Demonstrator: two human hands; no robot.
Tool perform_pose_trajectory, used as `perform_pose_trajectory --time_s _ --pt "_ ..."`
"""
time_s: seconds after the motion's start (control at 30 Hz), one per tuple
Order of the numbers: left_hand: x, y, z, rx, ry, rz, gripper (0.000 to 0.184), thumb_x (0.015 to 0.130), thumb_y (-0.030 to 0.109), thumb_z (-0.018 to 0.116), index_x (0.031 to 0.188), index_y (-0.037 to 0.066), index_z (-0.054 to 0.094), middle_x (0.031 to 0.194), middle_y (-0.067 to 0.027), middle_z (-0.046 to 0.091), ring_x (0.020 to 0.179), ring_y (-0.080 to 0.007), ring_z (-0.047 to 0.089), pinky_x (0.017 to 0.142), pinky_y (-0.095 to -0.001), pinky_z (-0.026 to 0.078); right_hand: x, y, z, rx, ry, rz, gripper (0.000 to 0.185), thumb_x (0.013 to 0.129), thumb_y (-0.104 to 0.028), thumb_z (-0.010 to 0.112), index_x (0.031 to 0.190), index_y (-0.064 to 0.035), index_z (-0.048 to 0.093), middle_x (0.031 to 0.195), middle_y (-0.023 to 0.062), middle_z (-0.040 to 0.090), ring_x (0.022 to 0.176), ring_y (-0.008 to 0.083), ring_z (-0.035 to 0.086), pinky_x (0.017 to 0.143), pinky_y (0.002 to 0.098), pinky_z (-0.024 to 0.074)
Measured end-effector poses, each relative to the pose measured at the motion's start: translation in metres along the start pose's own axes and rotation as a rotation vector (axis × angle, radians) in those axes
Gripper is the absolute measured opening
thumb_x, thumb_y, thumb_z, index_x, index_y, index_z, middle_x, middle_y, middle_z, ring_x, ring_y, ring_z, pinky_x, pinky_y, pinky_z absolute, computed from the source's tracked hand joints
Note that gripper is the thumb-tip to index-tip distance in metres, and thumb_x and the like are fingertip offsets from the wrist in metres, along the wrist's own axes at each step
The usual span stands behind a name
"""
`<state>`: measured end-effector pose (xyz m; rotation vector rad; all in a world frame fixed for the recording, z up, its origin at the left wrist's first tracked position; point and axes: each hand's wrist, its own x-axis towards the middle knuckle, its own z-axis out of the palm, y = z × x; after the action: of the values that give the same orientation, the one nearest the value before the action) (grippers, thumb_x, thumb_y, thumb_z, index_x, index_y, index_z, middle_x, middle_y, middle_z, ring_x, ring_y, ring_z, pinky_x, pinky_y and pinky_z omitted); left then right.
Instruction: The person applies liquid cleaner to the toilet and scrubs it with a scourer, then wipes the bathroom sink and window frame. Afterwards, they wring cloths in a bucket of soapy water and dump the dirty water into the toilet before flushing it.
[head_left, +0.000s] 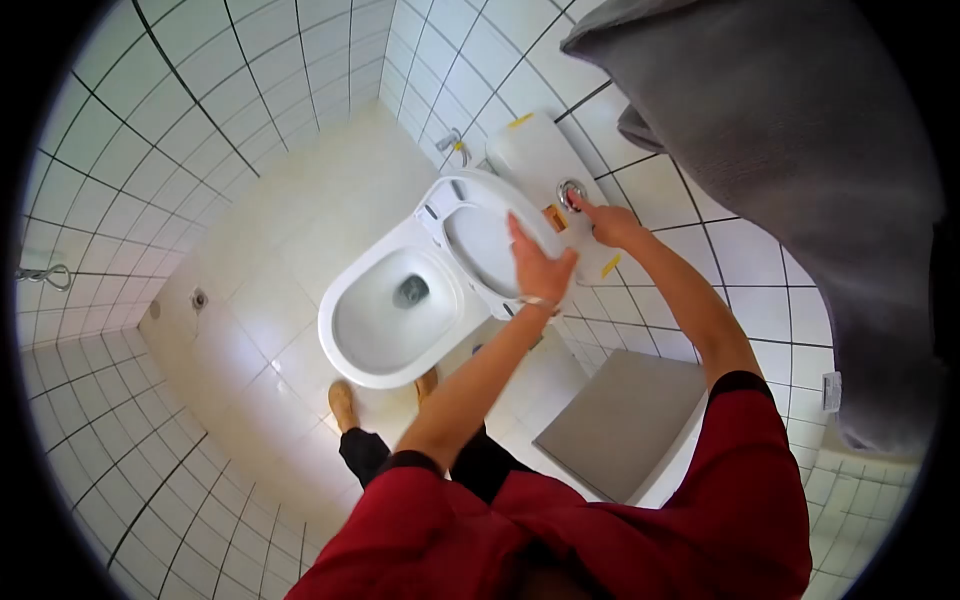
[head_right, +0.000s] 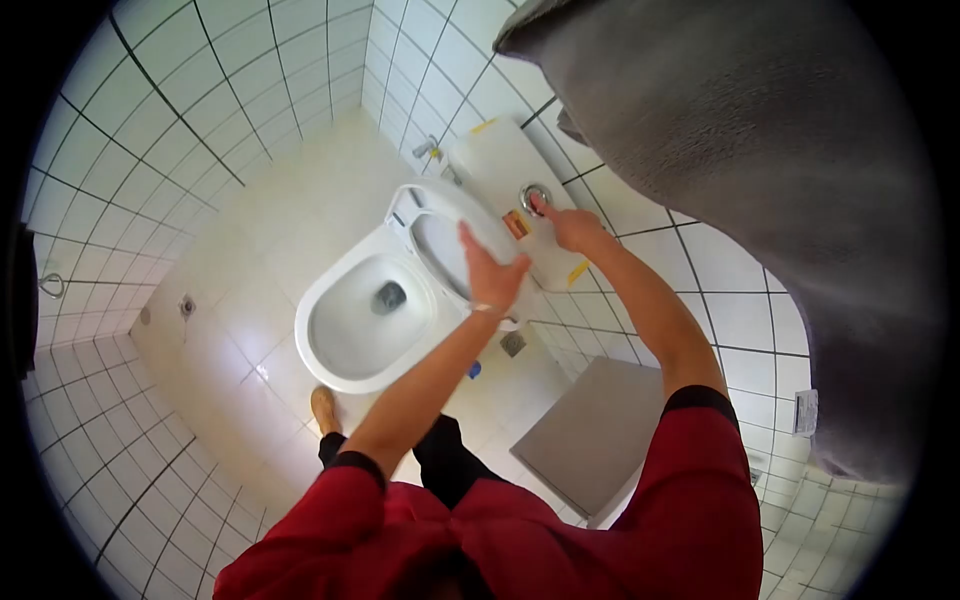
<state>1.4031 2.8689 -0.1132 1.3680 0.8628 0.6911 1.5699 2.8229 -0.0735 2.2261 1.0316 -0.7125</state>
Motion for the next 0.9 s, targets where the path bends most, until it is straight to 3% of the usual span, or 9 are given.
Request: perform_pose_trajectory --time_s 0.03,0.1,0.23,0.47,0.53,0.67,0.73,0.83,0.9 --pt "-0.009 -0.023 -0.019 -0.111 -0.028 -0.024 0.098 0.06 0.02 0.067 0.128 -0.009 0.003 0.126 -0.0275 0.027 0.118 -0.0354 0.028 0.098 -0.0346 0.026 0.005 0.001 0.009 0.005 -0.023 -0.014 0.059 0.083 -0.019 0.039 0.132 -0.0374 0.012 0.094 0.0141 0.059 0.084 0.0267 0.058 0.07 0.0361 0.044" --pt "-0.036 -0.058 -0.073 -0.146 -0.08 -0.009 0.091 0.066 0.008 0.067 0.128 -0.003 0.001 0.113 -0.0155 0.042 0.101 -0.0224 0.046 0.083 -0.0333 0.041 0.015 0.005 0.025 -0.038 0.042 0.001 0.082 0.071 0.002 0.04 0.133 -0.0368 0.004 0.089 0.0128 0.06 0.078 0.0255 0.059 0.066 0.0357 0.0453" --pt "-0.05 -0.06 -0.166 -0.536 -0.155 -0.438 0.075 0.064 0.002 0.065 0.124 0.007 0.02 0.112 -0.0117 0.044 0.101 -0.0231 0.046 0.086 -0.0361 0.04 0.017 0.013 0.009 0.003 0.095 0.036 0.078 0.073 -0.001 0.041 0.133 -0.0366 0.006 0.088 0.0135 0.06 0.077 0.0268 0.059 0.066 0.0369 0.0452" --pt "-0.077 -0.111 -0.231 -0.518 -0.123 -0.519 0.061 0.066 0.005 0.063 0.119 0.004 0.033 0.107 -0.0098 0.049 0.097 -0.0206 0.049 0.081 -0.033 0.043 0.02 -0.047 0.007 -0.001 0.102 0.002 0.073 0.073 -0.003 0.043 0.133 -0.0316 0.014 0.093 0.0156 0.056 0.083 0.0294 0.055 0.07 0.0381 0.0434" --pt "-0.067 -0.098 -0.227 -0.397 -0.293 -0.548 0.057 0.068 0.01 0.064 0.117 0.002 0.035 0.104 -0.0093 0.051 0.091 -0.0191 0.051 0.076 -0.0301 0.045 -0.015 -0.095 0.002 0.121 0.544 0.034 0.057 0.074 -0.003 0.044 0.127 -0.0205 0.032 0.097 0.0142 0.054 0.091 0.0283 0.052 0.074 0.0358 0.0425" --pt "-0.043 -0.099 -0.163 -0.205 -0.29 -0.187 0.076 0.07 0.02 0.065 0.125 -0.003 0.018 0.116 -0.0208 0.039 0.105 -0.0285 0.041 0.087 -0.0345 0.036 -0.015 -0.149 0.126 0.736 0.858 -0.139 0.037 0.072 -0.004 0.046 0.108 -0.0021 0.048 0.1 0.0137 0.053 0.094 0.028 0.049 0.083 0.0341 0.0381" --pt "-0.027 -0.079 -0.143 -0.241 -0.12 -0.072 0.084 0.069 0.019 0.065 0.129 -0.004 0.01 0.119 -0.0236 0.037 0.105 -0.0333 0.04 0.093 -0.0362 0.03 -0.012 -0.153 0.237 1.239 0.75 0.266 0.032 0.075 -0.008 0.047 0.107 -0.0017 0.047 0.1 0.0135 0.053 0.092 0.0267 0.051 0.082 0.0313 0.0382" --pt "-0.002 -0.067 -0.13 -0.22 -0.33 -0.261 0.097 0.066 0.02 0.065 0.128 -0.006 -0.005 0.111 -0.0297 0.03 0.091 -0.0406 0.042 0.082 -0.0374 0.04 -0.042 -0.175 0.329 1.334 0.564 0.422 0.036 0.08 -0.019 0.054 0.109 -0.0005 0.043 0.101 0.014 0.053 0.093 0.0254 0.05 0.08 0.0311 0.0388" --pt "0.01 -0.079 -0.102 -0.097 -0.31 -0.084 0.1 0.066 0.02 0.066 0.128 -0.004 -0.009 0.105 -0.0306 0.032 0.087 -0.0406 0.045 0.077 -0.0385 0.043 -0.049 -0.215 0.333 1.035 0.455 0.478 0.036 0.078 -0.02 0.058 0.106 -0.0016 0.045 0.1 0.0107 0.053 0.092 0.021 0.05 0.079 0.031 0.0394"
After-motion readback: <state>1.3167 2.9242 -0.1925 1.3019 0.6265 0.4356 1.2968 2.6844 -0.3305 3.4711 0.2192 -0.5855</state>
